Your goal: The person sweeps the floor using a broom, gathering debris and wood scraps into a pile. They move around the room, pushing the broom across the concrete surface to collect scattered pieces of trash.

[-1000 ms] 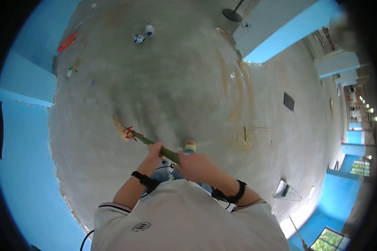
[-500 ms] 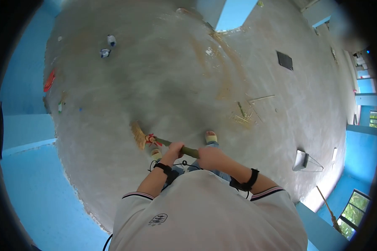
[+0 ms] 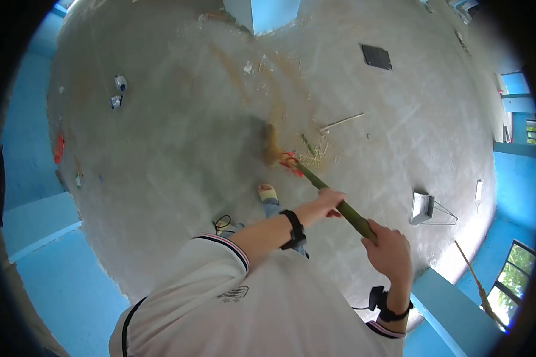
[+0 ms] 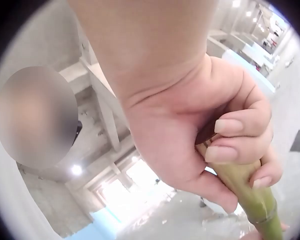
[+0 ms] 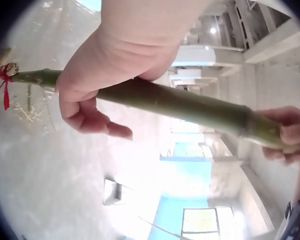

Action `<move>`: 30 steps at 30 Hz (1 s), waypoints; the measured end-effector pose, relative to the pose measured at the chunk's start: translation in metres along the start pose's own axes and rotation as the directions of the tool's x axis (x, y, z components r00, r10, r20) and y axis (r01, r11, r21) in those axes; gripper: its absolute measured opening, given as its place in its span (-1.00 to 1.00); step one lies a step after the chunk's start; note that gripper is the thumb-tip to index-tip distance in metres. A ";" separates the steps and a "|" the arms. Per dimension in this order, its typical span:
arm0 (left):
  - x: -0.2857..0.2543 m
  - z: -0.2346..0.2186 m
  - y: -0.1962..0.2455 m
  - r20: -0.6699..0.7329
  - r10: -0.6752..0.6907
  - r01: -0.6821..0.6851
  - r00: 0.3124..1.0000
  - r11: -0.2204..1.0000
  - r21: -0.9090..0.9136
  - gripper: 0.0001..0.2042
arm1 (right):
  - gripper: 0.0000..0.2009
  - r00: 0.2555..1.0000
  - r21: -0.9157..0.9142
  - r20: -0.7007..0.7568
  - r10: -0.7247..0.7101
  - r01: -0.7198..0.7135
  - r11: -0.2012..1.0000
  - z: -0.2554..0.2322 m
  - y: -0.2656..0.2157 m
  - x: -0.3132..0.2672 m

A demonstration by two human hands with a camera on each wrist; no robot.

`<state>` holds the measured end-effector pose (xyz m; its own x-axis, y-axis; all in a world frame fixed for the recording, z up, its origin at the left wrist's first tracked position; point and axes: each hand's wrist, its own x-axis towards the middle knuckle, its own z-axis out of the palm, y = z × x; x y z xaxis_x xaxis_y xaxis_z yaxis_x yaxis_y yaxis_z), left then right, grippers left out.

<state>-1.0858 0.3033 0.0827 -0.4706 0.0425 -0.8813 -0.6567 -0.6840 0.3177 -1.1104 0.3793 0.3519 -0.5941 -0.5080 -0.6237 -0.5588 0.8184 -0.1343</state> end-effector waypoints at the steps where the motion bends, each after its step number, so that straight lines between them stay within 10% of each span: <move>1: -0.004 0.022 0.003 0.020 0.016 -0.015 1.000 0.999 -0.029 -0.38 | -0.66 0.999 -0.018 -0.046 -0.006 0.005 1.000 -0.007 0.010 -0.011; 7: -0.044 0.048 0.012 0.044 -0.005 0.009 0.999 0.996 -0.085 -0.43 | -0.62 0.993 -0.086 -0.086 -0.078 0.070 0.994 -0.046 0.013 -0.046; 9: -0.054 0.030 0.013 -0.032 0.072 -0.076 0.997 0.986 -0.150 -0.82 | -0.62 0.987 -0.087 -0.069 -0.145 0.138 0.987 -0.049 0.017 -0.034; 12: -0.021 -0.027 -0.001 -0.249 0.147 -0.220 0.957 0.929 -0.299 -0.78 | -0.64 0.920 0.026 0.034 -0.390 0.389 0.921 -0.043 0.016 0.022; 17: 0.013 -0.177 -0.017 -0.419 0.253 -0.426 0.872 0.813 -0.396 -0.53 | -0.63 0.765 0.349 0.128 -0.631 0.561 0.750 0.054 -0.038 0.140; 20: -0.010 -0.220 -0.010 -0.658 -0.041 -0.443 0.752 0.707 -0.552 -0.36 | -0.65 0.766 0.540 0.225 -0.602 0.416 0.731 0.135 -0.074 0.176; 23: 0.029 -0.262 -0.031 -0.790 0.013 -0.454 0.613 0.824 -0.339 -0.31 | -0.58 0.809 0.516 0.223 -0.544 0.376 0.770 0.160 -0.093 0.165; 27: 0.092 -0.242 -0.052 -0.519 0.200 -0.126 0.831 0.976 0.175 -0.61 | -0.58 0.877 0.621 0.283 -0.389 0.142 0.771 0.191 -0.046 0.154; 28: 0.115 -0.231 -0.060 -0.264 0.300 -0.170 0.917 0.891 0.422 -0.68 | -0.59 0.877 0.623 0.384 -0.288 -0.016 0.782 0.174 -0.036 0.141; 29: 0.115 -0.208 -0.058 0.095 0.477 -0.317 0.874 0.409 0.856 -0.73 | -0.59 0.889 0.648 0.365 -0.276 -0.030 0.761 0.172 -0.009 0.135; 30: 0.116 -0.184 -0.055 0.439 0.577 -0.361 0.689 -0.253 0.898 -0.78 | -0.60 0.903 0.678 0.337 -0.266 -0.038 0.734 0.169 0.021 0.129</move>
<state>-0.9954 0.2121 -0.1012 -0.9618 -0.0453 -0.2702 -0.1932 0.8113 0.5518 -1.1009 0.3766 0.1381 -0.1929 -0.5854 -0.7874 0.0046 0.8020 -0.5974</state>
